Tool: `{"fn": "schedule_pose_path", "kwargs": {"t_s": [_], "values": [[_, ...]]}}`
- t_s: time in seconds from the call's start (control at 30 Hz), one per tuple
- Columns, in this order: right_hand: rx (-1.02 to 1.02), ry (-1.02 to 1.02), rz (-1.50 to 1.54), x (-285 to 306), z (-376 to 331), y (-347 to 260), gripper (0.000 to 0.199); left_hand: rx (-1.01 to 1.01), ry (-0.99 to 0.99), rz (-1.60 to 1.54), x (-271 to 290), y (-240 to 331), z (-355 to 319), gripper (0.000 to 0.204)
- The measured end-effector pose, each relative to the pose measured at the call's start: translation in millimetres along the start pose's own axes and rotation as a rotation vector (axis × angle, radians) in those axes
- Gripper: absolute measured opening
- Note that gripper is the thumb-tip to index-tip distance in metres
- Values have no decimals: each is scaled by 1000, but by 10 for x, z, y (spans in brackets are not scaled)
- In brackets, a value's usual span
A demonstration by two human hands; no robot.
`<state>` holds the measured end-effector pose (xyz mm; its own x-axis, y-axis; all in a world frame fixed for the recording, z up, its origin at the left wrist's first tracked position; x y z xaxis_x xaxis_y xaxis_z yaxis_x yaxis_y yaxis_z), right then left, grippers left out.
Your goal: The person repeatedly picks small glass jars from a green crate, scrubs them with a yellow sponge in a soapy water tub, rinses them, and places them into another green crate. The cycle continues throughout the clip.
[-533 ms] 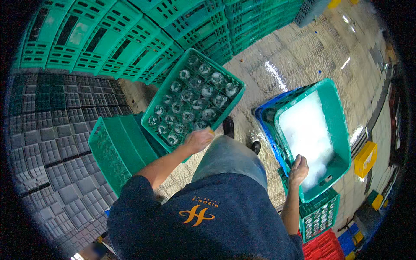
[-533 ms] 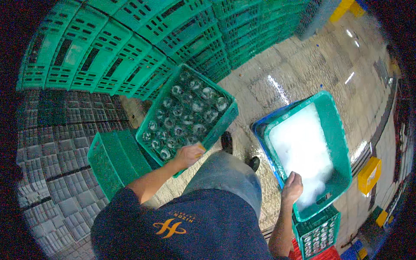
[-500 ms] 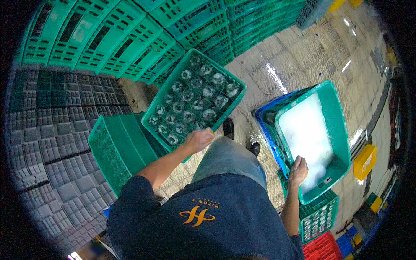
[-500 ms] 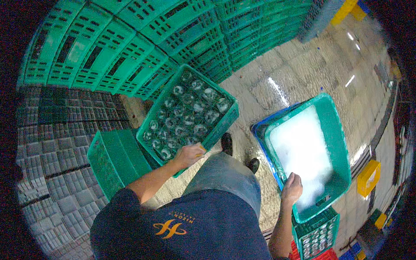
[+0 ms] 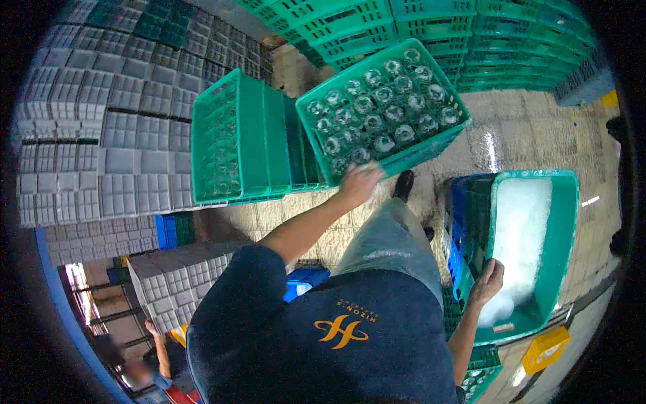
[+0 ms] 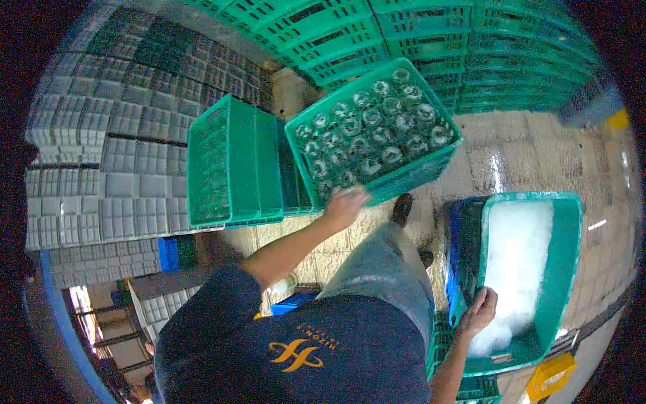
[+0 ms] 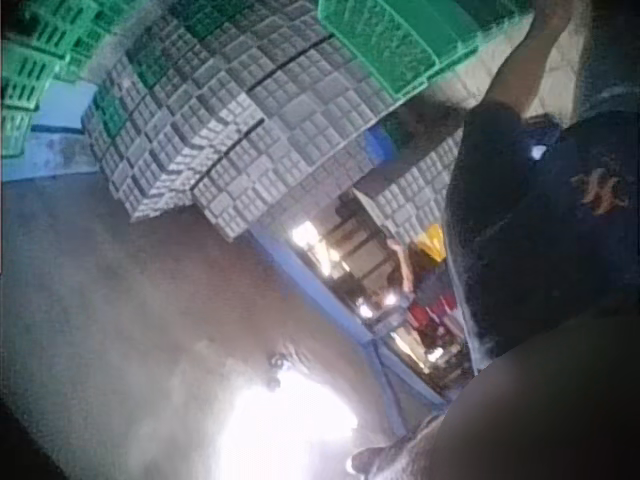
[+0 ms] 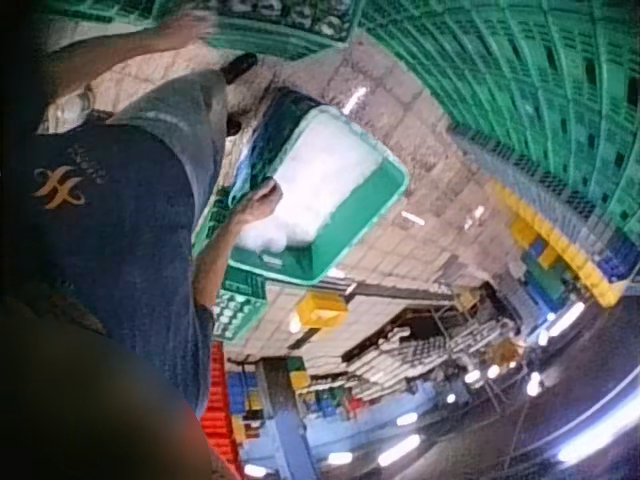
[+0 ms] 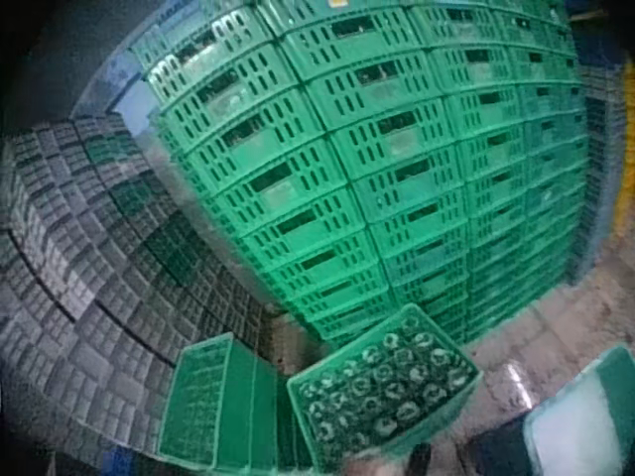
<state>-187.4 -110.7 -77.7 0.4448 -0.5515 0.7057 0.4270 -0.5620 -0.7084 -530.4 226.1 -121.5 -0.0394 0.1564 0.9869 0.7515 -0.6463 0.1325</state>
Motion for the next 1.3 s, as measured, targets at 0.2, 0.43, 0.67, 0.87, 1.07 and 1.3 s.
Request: {"fn": "schedule_pose_path", "kwargs": {"t_s": [0.2,0.43,0.67,0.87,1.07,1.3], "values": [[57,-26,95,17,33,-8,27,804,646,-488,406,-697,-1039,17],[12,-77,89,-7,65,85,32,536,602,-387,-175,-1273,-434,16],[-87,-109,109,-1,72,49,35,798,1002,-411,535,-2124,131,14],[47,-123,-176,-66,158,-65,45,387,562,-284,194,-1510,-174,15],[-50,-61,-173,-126,180,-160,51,788,475,-28,382,-2964,1049,18],[-18,-68,-399,-143,213,-185,53,823,165,-221,487,-1690,2986,25]]}}
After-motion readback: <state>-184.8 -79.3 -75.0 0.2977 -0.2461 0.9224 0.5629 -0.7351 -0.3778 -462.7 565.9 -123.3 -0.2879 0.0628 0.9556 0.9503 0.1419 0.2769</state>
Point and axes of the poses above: each hand's wrist, its own z-axis towards the middle knuckle, its own x-axis out of the back of the hand, y = z × x, the point moved 2 cm from there along z, towards the middle knuckle, and after that the axes turned 5 degrees about x, right-handed, at the moved point
